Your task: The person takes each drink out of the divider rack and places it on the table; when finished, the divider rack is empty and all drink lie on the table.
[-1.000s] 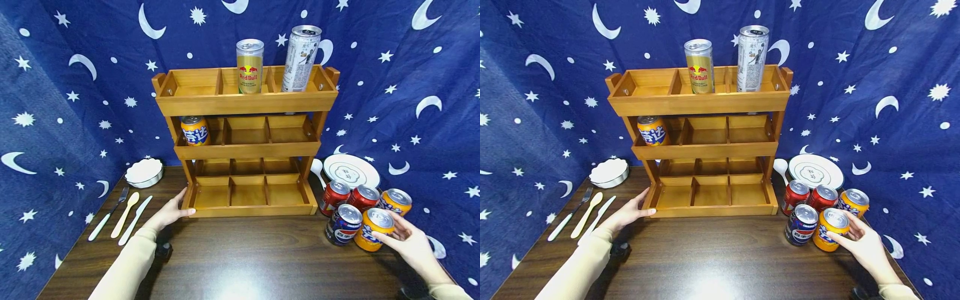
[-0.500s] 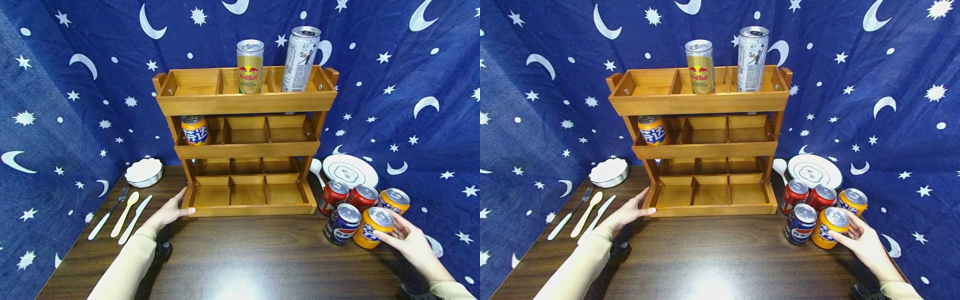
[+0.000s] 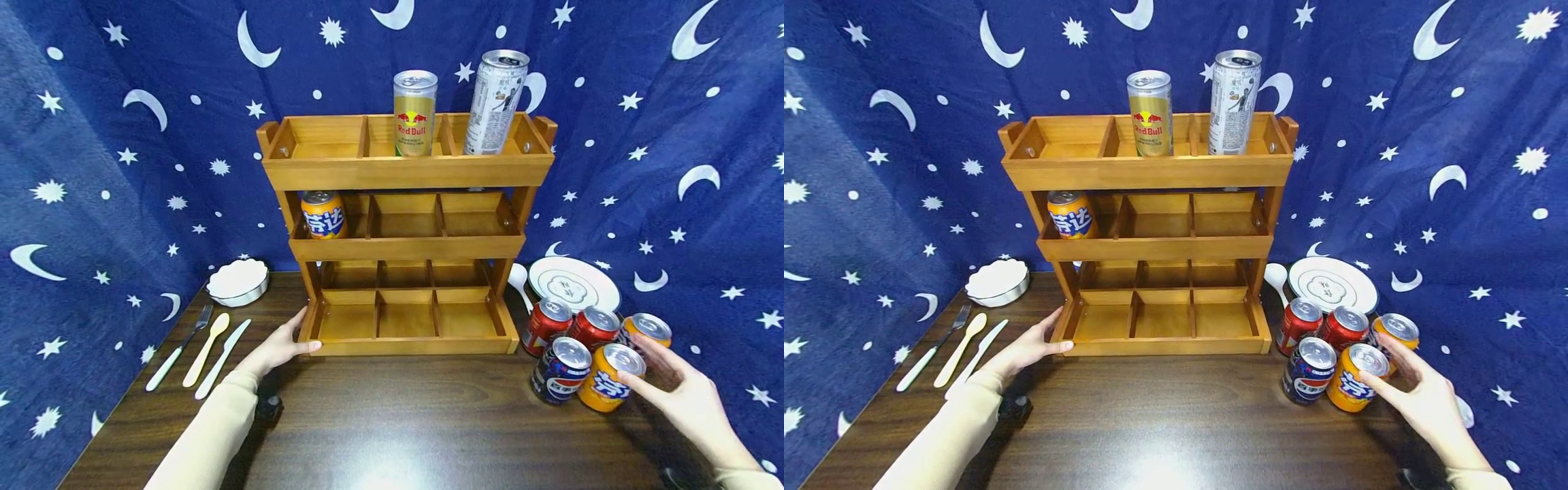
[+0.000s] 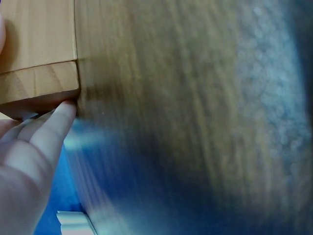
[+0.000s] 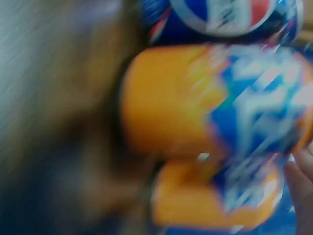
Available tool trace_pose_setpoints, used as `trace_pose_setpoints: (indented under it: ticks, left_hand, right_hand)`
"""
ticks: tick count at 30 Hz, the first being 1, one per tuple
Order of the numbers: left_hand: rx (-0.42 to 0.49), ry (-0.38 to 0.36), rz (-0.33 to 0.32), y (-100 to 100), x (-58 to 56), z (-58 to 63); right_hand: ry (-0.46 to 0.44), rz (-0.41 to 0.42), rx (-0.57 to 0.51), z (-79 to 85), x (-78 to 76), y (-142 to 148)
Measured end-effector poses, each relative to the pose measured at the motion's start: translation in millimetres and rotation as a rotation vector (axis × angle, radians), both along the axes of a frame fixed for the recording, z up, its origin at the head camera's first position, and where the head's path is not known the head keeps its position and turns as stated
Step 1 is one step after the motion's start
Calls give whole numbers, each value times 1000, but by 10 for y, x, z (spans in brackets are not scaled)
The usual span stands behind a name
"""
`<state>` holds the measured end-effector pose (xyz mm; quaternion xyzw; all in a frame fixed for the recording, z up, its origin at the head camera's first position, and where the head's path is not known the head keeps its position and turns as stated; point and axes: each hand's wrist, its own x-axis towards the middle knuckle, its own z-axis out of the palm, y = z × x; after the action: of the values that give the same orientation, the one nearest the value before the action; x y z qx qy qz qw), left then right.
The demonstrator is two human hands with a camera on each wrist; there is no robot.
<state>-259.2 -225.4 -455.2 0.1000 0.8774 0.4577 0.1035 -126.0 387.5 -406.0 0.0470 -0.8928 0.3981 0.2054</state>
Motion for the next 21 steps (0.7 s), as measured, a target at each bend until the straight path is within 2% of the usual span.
trace_pose_setpoints:
  ticks: [3, 9, 13, 16, 19, 21]
  left_hand:
    - [10, 1, 2, 1, 10, 10]
    - [-1, 5, -1, 6, 5, 20]
    - [-7, 3, 26, -1, 16, 20]
    - [-5, 8, 25, 0, 22, 25]
    - [6, 9, 20, 9, 22, 23]
    - [8, 9, 13, 20, 20, 19]
  right_hand:
    - [50, 53, -13, 191, -77, -204]
    - [69, 203, -19, 625, -333, -809]
    - [89, 343, -67, 798, -627, -1231]
    - [95, 452, -169, 908, -884, -1553]
    - [86, 502, -244, 1031, -1106, -1894]
    - [62, 516, -267, 1141, -1199, -2131]
